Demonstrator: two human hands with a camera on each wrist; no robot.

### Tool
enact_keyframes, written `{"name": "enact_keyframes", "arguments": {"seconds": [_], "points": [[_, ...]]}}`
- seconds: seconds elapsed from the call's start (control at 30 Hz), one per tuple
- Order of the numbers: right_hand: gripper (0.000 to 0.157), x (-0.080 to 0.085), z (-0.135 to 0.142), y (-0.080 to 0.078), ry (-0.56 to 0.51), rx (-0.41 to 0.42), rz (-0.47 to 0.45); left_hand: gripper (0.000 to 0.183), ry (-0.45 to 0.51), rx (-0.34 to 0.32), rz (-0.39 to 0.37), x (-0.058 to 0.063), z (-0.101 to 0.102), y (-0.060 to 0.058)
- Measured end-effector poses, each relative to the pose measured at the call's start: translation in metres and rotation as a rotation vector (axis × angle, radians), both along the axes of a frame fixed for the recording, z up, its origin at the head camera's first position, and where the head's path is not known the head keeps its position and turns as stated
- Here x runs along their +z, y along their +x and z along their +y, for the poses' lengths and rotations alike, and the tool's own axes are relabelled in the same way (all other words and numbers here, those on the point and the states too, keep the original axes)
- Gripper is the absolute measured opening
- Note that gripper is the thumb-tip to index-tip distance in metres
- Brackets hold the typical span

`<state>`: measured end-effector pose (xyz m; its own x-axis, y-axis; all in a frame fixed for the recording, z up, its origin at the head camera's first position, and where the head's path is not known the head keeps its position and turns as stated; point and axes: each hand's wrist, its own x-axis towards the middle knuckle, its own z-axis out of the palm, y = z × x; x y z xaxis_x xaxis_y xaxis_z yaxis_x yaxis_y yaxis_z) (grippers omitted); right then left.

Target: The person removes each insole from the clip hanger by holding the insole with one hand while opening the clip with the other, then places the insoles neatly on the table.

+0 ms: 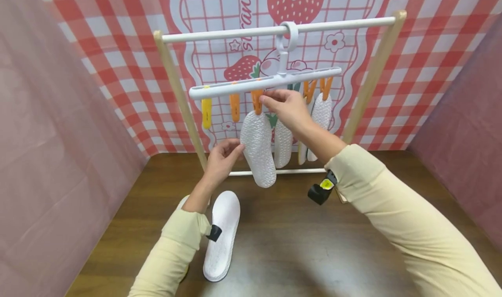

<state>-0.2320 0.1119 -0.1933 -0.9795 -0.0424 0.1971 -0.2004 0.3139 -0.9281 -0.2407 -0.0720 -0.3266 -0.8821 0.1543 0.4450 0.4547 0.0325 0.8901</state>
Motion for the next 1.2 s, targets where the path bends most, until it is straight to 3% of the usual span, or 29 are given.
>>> {"name": "enact_keyframes", "arguments": {"seconds": [0.3, 0.57, 0.8, 1.2], "points": [[0.051, -0.003, 0.002, -0.006, 0.007, 0.095, -0.039, 0.021, 0.067, -0.044, -0.014, 0.001, 0.000, 0.008], [0.040, -0.004, 0.001, -0.012, -0.092, 0.152, -0.044, 0.021, 0.083, -0.081, -0.024, 0.003, -0.001, 0.015], [0.036, -0.004, -0.001, -0.015, -0.139, 0.150, -0.038, 0.022, 0.095, -0.076, -0.040, 0.004, -0.002, 0.017], [0.038, -0.005, -0.001, -0.016, -0.101, 0.077, -0.042, 0.022, 0.128, -0.112, -0.036, 0.002, -0.003, 0.017]]}}
